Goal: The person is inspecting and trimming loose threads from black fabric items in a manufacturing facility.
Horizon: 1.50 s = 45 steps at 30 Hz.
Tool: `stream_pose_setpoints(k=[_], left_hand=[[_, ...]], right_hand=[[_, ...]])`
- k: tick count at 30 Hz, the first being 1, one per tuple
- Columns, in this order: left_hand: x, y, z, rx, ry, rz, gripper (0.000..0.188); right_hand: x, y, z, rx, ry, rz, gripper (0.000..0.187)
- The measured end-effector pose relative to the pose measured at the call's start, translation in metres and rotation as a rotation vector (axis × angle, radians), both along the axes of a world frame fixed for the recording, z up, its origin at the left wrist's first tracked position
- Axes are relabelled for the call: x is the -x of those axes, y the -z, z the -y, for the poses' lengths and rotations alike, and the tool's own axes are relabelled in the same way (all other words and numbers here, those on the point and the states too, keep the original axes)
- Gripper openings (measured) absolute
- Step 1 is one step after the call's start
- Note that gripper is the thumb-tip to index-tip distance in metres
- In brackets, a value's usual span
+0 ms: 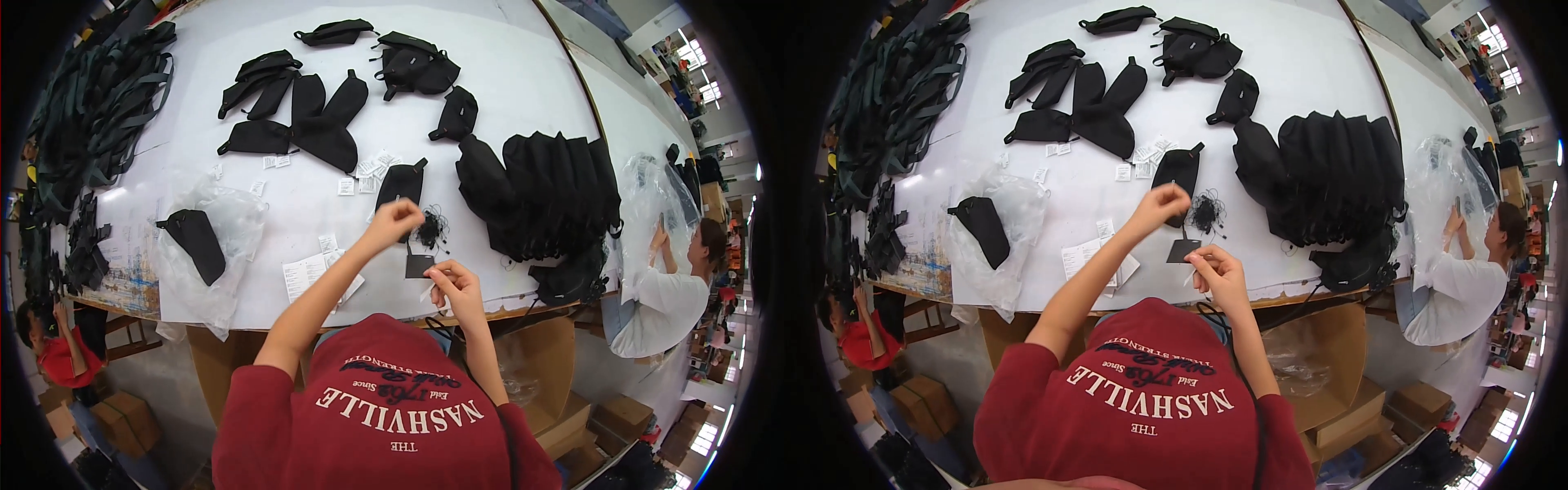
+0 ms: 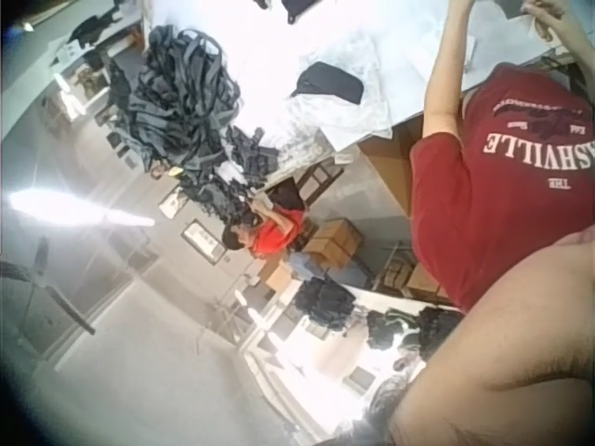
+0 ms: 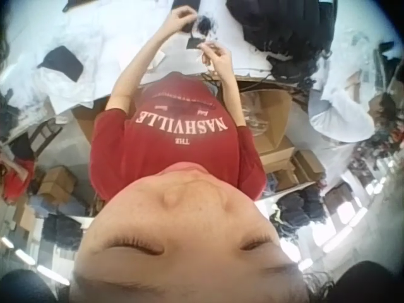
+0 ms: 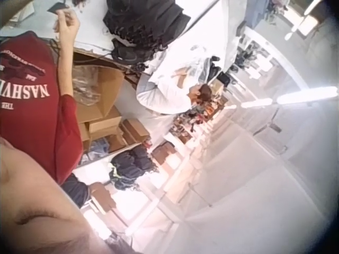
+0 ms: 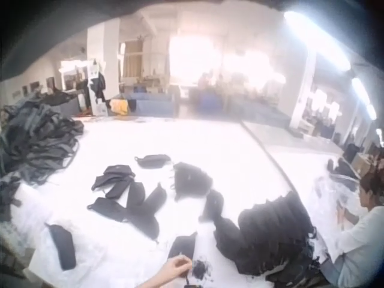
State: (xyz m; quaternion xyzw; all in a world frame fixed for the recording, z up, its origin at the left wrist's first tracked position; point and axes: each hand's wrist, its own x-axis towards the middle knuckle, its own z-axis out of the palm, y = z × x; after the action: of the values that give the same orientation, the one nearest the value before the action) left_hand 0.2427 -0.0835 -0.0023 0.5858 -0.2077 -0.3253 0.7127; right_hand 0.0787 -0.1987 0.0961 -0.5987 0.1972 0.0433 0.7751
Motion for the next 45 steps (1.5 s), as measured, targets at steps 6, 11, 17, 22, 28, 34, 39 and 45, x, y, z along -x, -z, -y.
stream_pose_setpoints(k=[6, 11, 17, 22, 28, 34, 39, 45], left_hand=[[-0.080, 0.050, 0.073, -0.616, -0.355, 0.671, 0.031], [-0.075, 0.054, 0.076, -0.787, -0.216, 0.681, 0.030], [-0.003, -0.039, 0.001, -0.350, -0.036, 0.612, 0.018], [0.060, -0.049, -0.064, -0.280, 0.100, 0.536, 0.015], [0.091, -0.039, -0.092, -0.385, 0.231, 0.551, 0.021], [0.097, -0.056, -0.107, -0.453, 0.238, 0.596, 0.018], [0.105, -0.064, -0.111, -0.483, 0.201, 0.650, 0.017], [0.133, -0.068, -0.107, -0.450, -0.244, 0.576, 0.019]], right_hand=[[-0.004, -0.003, 0.008, 0.123, 0.107, 0.001, 0.011], [0.001, -0.006, 0.007, 0.191, 0.097, -0.030, 0.012], [0.012, 0.011, 0.013, 0.230, 0.041, -0.114, 0.011], [0.005, 0.026, -0.004, 0.207, -0.078, -0.107, 0.013], [0.001, 0.056, -0.023, 0.501, -0.237, 0.002, 0.018], [0.010, 0.057, -0.031, 0.593, -0.277, 0.051, 0.017], [0.020, 0.054, -0.039, 0.591, -0.280, 0.079, 0.016], [0.034, 0.044, -0.044, 0.586, -0.298, 0.125, 0.014]])
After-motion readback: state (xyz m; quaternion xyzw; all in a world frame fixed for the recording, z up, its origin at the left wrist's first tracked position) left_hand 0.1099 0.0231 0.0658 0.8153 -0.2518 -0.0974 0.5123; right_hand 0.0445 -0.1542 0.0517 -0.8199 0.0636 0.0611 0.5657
